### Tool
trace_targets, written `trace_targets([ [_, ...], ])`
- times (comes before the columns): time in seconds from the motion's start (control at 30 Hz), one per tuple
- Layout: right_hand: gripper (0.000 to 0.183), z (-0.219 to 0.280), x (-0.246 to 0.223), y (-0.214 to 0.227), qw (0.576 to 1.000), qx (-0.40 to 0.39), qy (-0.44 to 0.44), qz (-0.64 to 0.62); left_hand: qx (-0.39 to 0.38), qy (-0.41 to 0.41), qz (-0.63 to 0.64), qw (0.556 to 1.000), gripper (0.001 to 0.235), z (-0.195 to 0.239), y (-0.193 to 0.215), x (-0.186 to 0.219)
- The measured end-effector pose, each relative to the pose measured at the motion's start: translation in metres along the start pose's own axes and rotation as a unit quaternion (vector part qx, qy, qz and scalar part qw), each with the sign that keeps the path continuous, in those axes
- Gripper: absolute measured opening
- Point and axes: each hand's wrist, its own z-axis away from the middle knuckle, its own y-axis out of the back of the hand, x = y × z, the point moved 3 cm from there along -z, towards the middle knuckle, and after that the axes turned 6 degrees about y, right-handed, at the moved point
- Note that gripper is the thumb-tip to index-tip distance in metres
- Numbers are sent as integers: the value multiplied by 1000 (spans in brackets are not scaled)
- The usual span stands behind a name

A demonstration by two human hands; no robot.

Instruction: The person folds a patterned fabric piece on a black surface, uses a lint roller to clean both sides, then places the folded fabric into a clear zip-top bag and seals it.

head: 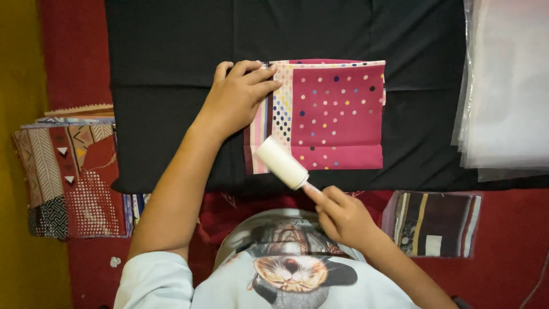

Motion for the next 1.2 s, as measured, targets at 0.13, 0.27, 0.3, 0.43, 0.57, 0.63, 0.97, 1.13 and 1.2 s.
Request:
trace_targets([
  [0.13, 44, -10, -11, 5, 998, -46, 31, -42, 7, -5, 1, 1000, 22, 1, 0, -1],
  [0.27, 39, -12, 6, 29, 994, -47, 79, -62, 90, -34, 26, 995, 21, 7, 25, 3],
  [0.3, 40, -12, 15, 37, 997, -28, 73, -26, 162, -36, 47, 985, 19, 10, 38, 5],
  [0.43, 43, -14, 59, 73, 995, 26, 53, 81, 309, -25, 139, 940, 11, 60, 48, 41],
  [0.57, 33, -49, 63, 94, 995, 6, 75, 69, 185, -189, 174, 948, 15, 97, 21, 131],
  [0.63, 30, -69, 62, 92, 994, -25, 93, 54, 131, -253, 183, 941, 19, 105, 3, 154],
  [0.97, 24, -114, 95, 74, 983, -61, 159, 72, 34, -237, 176, 955, 50, 106, -43, 141],
  [1.13, 24, -138, 126, 66, 977, -31, 159, 138, -11, -223, 224, 949, 59, 106, -47, 141],
  [1.2, 27, -150, 137, 66, 975, -14, 162, 149, -41, -209, 230, 950, 63, 107, -51, 141],
])
